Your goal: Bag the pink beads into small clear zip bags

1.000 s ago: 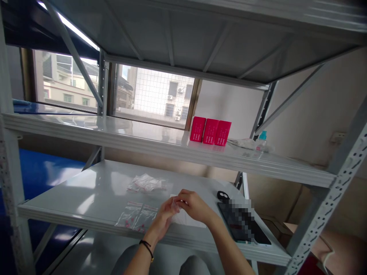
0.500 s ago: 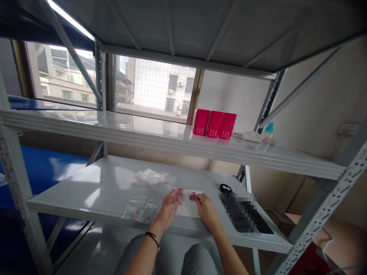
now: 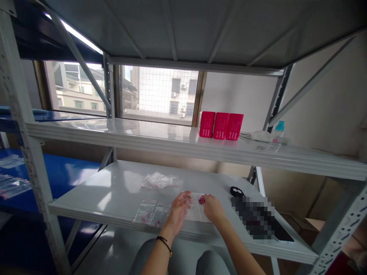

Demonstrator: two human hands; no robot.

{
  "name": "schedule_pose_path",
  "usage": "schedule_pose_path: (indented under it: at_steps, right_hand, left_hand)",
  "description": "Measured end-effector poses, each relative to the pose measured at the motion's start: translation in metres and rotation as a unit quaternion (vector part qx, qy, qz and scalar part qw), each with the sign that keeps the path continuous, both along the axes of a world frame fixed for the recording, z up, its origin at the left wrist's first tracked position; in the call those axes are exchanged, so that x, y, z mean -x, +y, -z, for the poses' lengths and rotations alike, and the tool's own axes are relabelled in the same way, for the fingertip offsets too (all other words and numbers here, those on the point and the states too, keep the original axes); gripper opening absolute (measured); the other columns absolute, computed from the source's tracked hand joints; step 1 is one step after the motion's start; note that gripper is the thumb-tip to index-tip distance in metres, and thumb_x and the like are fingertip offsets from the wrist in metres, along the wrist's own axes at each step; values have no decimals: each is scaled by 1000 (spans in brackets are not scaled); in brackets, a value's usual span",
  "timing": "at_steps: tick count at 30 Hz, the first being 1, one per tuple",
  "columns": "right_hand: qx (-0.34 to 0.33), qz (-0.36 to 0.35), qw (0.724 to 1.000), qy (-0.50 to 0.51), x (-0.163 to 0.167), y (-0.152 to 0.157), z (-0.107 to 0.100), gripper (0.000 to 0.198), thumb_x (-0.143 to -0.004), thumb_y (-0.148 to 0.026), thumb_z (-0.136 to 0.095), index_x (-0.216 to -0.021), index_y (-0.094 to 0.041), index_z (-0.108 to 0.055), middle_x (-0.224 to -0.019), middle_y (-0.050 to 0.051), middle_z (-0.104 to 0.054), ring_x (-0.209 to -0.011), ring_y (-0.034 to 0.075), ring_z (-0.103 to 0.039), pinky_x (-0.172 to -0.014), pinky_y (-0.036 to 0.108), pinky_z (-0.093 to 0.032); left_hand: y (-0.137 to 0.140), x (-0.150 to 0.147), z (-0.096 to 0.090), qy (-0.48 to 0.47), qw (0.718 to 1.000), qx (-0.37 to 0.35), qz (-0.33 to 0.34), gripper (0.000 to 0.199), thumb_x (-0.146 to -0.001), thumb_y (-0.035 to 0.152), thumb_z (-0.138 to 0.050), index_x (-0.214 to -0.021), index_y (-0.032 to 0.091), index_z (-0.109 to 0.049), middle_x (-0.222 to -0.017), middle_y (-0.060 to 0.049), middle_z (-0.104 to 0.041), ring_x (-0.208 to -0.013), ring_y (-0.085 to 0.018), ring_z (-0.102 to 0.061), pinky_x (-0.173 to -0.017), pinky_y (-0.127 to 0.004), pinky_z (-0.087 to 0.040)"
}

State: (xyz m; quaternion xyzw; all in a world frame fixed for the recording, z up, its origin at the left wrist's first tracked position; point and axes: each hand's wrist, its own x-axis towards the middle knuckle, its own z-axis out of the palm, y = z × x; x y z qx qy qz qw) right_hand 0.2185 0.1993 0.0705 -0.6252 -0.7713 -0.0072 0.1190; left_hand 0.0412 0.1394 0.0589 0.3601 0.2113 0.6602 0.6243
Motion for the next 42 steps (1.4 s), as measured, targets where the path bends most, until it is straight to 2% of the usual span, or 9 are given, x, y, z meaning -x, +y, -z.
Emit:
schedule_pose_path:
  at_steps: [7,12,20,27,35,42]
  right_hand:
    - [13,25,999,-31,6,0,-6,34,-93,-7,-40,-105,-11,-71,-107,18,-75,-97,26,-74,-77,32,-50]
    - [22,13,999,-32,4,2,-9,33,-96,-11,-41,-105,-11,-73,-110,18,-76,-100,25,-73,-81,32,-49]
    - [7,-1,1000,-25,-1,5,-10,29,-97,-17,-45,-98,-12,-74,-105,16,-77,-97,24,-72,-78,30,-46]
    - [1,-12,999,-31,-6,3,-5,30,-95,-14,-44,-97,-16,-74,-105,12,-77,-96,21,-72,-76,28,-44]
    - [16,0,999,-31,-4,5,-3,29,-93,-12,-45,-98,-15,-73,-108,14,-76,-98,22,-71,-78,29,-44]
    - [19,-9,999,-28,-1,2,-11,28,-91,-12,-46,-103,-13,-72,-108,16,-76,-100,23,-71,-80,30,-45]
  left_hand:
    - [-1,1,-1,-13,1000,3,6,44,-70,34,-87,-110,18,-76,-95,-6,-68,-87,-17,-57,-77,-27,-40]
    - [-2,2,0,-19,1000,6,10,43,-72,34,-85,-111,18,-76,-95,-6,-69,-87,-17,-58,-76,-27,-40]
    - [-1,4,3,-13,1000,6,16,38,-80,35,-79,-114,19,-75,-95,-7,-71,-89,-19,-60,-77,-28,-40]
    - [2,5,7,-15,1000,8,23,38,-81,36,-78,-115,21,-74,-95,-6,-71,-88,-18,-59,-78,-29,-39]
    - [0,6,5,-13,999,8,28,38,-82,37,-77,-116,20,-73,-93,-5,-71,-84,-17,-58,-73,-28,-38]
    - [0,5,4,-37,999,7,27,37,-82,35,-77,-114,18,-74,-94,-8,-71,-89,-20,-60,-78,-30,-40]
